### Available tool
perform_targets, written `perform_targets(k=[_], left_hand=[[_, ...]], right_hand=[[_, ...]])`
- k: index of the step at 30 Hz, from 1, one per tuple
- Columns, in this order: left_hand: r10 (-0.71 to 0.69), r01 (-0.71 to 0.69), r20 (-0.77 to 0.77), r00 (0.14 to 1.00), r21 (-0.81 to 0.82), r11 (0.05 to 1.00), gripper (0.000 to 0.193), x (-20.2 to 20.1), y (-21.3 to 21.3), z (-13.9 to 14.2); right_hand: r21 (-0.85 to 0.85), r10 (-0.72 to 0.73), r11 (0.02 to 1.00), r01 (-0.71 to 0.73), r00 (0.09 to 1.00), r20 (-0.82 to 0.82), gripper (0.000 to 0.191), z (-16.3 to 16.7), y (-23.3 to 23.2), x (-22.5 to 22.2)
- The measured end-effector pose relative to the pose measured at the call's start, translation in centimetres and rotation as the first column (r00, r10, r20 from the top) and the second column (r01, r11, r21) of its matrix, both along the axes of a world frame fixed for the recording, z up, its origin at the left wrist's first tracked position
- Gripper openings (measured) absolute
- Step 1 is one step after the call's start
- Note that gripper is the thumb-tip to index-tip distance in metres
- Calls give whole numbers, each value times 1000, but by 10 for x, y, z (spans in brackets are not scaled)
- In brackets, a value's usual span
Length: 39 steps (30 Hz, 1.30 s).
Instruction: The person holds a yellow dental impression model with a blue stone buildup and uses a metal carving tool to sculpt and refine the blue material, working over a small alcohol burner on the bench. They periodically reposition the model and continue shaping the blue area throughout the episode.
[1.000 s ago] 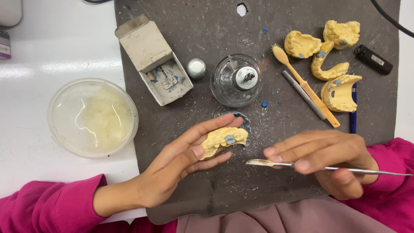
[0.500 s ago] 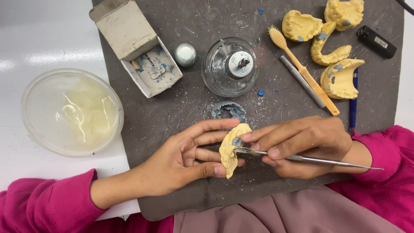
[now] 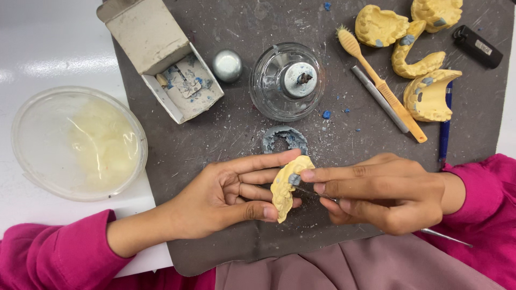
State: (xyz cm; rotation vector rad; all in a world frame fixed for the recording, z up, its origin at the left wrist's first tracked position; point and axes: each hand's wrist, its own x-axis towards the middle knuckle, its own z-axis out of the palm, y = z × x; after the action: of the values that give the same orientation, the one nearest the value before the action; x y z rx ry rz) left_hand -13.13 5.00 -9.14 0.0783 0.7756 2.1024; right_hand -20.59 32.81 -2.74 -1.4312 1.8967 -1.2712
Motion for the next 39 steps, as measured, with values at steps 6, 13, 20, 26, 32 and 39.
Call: perform_targets(k=[6, 13, 20, 26, 32, 39], left_hand=[[14, -14, 2, 1000, 6, 1000, 74, 2, 2, -2], [6, -6, -14, 1000, -5, 1000, 74, 1, 1, -3], [-3, 3, 4, 1000, -8, 1000, 75, 1, 1, -3], [7, -7, 14, 1000, 6, 1000, 75, 1, 1, -4], [-3, 3, 9, 1000, 2, 1000, 75, 2, 1, -4], [-26, 26, 25, 999, -15, 1000, 75, 2, 1, -3]], right_hand=[[-226, 32, 968, -110, 945, -324, 28, -10, -1, -5], [-117, 22, 992, -48, 977, -212, 13, -4, 0, -1], [-232, 37, 966, -116, 946, -321, 28, -8, -5, -6], [12, -49, 999, 48, 996, 75, 15, 0, -5, -1], [-156, -15, 988, -10, 988, -156, 11, -5, -5, 0], [-236, 40, 966, -109, 958, -283, 28, -7, -4, -4]])
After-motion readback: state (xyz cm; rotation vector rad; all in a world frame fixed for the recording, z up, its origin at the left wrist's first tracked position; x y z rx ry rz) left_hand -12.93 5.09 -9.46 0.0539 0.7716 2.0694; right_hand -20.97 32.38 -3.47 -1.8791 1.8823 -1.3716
